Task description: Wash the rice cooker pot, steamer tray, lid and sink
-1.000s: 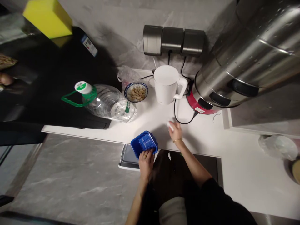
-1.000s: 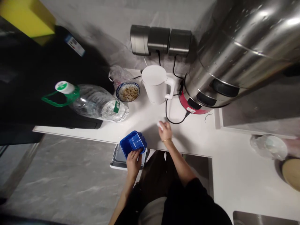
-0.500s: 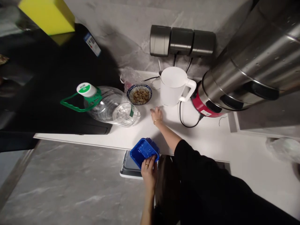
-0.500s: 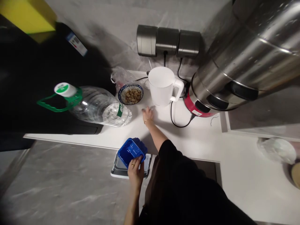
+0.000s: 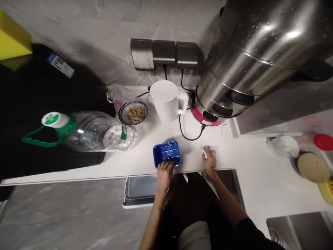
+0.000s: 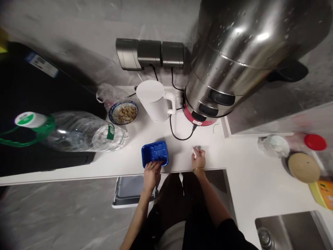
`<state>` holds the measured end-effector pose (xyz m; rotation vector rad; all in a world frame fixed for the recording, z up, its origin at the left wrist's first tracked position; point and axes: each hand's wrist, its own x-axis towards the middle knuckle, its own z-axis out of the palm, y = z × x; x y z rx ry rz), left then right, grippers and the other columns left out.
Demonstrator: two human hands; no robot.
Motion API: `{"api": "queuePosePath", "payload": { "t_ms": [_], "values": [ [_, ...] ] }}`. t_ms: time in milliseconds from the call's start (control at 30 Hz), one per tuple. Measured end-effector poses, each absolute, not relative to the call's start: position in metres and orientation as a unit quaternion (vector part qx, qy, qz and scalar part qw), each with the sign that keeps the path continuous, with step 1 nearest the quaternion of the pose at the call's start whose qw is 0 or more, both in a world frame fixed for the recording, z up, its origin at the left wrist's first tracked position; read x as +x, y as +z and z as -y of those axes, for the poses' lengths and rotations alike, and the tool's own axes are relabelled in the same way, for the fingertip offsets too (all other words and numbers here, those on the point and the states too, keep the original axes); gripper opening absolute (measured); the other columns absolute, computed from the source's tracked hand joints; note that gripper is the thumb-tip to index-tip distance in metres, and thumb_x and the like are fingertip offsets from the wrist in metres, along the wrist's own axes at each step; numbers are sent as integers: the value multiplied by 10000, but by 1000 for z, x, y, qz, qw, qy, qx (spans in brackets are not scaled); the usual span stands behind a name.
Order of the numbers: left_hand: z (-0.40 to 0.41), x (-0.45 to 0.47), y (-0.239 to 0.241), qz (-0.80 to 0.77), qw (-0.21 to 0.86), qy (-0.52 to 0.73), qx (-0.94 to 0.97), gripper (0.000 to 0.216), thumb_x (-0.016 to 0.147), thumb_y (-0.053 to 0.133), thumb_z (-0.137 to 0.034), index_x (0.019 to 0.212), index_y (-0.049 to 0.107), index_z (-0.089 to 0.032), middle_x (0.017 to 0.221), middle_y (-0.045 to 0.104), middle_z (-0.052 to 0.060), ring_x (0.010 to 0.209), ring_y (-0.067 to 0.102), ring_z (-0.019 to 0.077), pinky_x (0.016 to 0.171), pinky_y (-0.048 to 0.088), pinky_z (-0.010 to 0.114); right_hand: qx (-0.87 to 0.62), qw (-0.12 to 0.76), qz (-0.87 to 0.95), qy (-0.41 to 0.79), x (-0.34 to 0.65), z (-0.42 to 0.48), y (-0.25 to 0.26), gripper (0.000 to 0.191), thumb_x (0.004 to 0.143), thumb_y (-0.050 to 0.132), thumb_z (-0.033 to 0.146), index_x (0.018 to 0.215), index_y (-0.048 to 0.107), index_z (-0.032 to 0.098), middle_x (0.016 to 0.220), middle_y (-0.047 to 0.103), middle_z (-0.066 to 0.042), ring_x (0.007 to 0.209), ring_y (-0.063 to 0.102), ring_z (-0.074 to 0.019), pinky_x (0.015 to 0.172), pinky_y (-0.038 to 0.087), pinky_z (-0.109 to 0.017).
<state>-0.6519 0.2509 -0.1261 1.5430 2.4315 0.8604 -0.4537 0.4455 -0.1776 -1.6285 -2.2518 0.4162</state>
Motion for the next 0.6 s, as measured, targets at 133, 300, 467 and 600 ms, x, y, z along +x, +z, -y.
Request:
{"api": "queuePosePath", "payload": {
  "t_ms": [133, 300, 467, 600],
  "values": [
    [-237, -660, -129, -836, 32, 280, 471, 279, 943, 520, -159, 1096, 752, -192, 981, 768, 98, 915, 657, 259, 827, 463, 386, -400, 183, 874, 207, -552, -441, -156, 345, 930, 536, 214, 1204, 741, 262, 1166, 597, -95, 956, 615, -185, 851, 522, -284],
    [-204, -677, -135, -847, -16, 258, 464, 278, 956, 503, -187, 1075, 753, -166, 957, 762, 121, 871, 650, 260, 797, 462, 377, -300, 31, 934, 189, -710, -459, -140, 420, 1012, 437, 187, 1354, 644, 318, 1303, 578, -96, 1148, 525, -228, 998, 424, -347],
    [-198, -689, -135, -852, -12, 241, 464, 274, 960, 495, -192, 1060, 748, -165, 919, 756, 117, 849, 644, 262, 788, 447, 377, -374, -28, 906, 197, -725, -460, -163, 403, 1021, 415, 185, 1315, 659, 313, 1297, 587, -106, 1177, 475, -239, 980, 358, -378],
    [-215, -695, -133, -835, 39, 249, 489, 271, 952, 485, -161, 1047, 737, -186, 931, 759, 99, 886, 649, 257, 861, 429, 397, -476, 7, 861, 180, -633, -433, -175, 413, 980, 496, 189, 1322, 658, 355, 1271, 594, -93, 1132, 495, -235, 946, 333, -372]
  ]
}}
